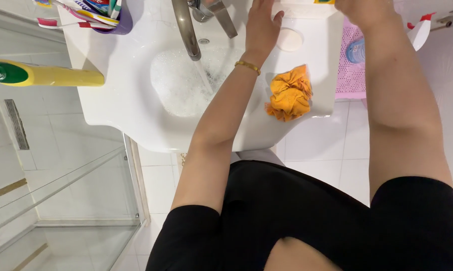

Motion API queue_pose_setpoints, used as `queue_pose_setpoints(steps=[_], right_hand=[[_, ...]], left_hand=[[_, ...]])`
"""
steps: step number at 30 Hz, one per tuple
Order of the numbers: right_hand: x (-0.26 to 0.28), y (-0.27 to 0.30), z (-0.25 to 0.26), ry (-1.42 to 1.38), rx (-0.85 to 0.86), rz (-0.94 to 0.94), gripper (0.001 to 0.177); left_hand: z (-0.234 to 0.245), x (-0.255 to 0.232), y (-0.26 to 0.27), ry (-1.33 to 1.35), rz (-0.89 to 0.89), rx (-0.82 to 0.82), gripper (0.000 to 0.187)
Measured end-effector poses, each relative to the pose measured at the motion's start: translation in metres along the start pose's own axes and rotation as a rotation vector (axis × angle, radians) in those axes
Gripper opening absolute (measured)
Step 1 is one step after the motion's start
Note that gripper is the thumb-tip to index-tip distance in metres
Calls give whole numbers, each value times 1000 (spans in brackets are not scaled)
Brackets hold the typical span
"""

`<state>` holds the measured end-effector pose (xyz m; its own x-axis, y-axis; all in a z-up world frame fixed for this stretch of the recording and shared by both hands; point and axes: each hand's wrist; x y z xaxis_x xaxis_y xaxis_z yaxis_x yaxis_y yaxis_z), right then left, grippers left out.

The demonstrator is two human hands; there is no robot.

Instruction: Cleaning a bathroom sink and washing toothbrushes and holders.

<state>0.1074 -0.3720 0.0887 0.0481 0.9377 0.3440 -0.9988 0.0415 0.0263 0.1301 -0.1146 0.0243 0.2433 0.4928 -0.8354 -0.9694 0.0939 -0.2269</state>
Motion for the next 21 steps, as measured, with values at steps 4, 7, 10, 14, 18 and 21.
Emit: queue_pose_setpoints(steps=[4,7,10,14,18,21], right_hand=[[-5,-15,4,72,113,-59,35],[-14,-24,4,104,163,-89,37],[-22,-25,-5,176,145,19,41],[-13,-19,5,228,86,139,37],[-10,-20,4,201,-3,309,22],[-18,-27,-7,52,-12,281,15]], left_hand=[[-7,1,-15,-105,67,53,44],[-11,3,-15,-101,26,18,47],[-11,2,-12,-101,-6,7,51],[-23,10,-12,-119,14,32,50],[-26,12,-14,-135,-49,-18,58],[-32,17,-15,-151,-82,-20,60]])
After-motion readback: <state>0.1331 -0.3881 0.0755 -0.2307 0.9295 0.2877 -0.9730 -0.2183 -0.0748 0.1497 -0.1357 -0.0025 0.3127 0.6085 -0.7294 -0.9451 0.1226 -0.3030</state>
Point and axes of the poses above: each hand's wrist, its own y-axis away from the middle knuckle, its own z-axis out of the back of the hand, x = y × z, and after that the axes turned 2 degrees about -z, right-handed
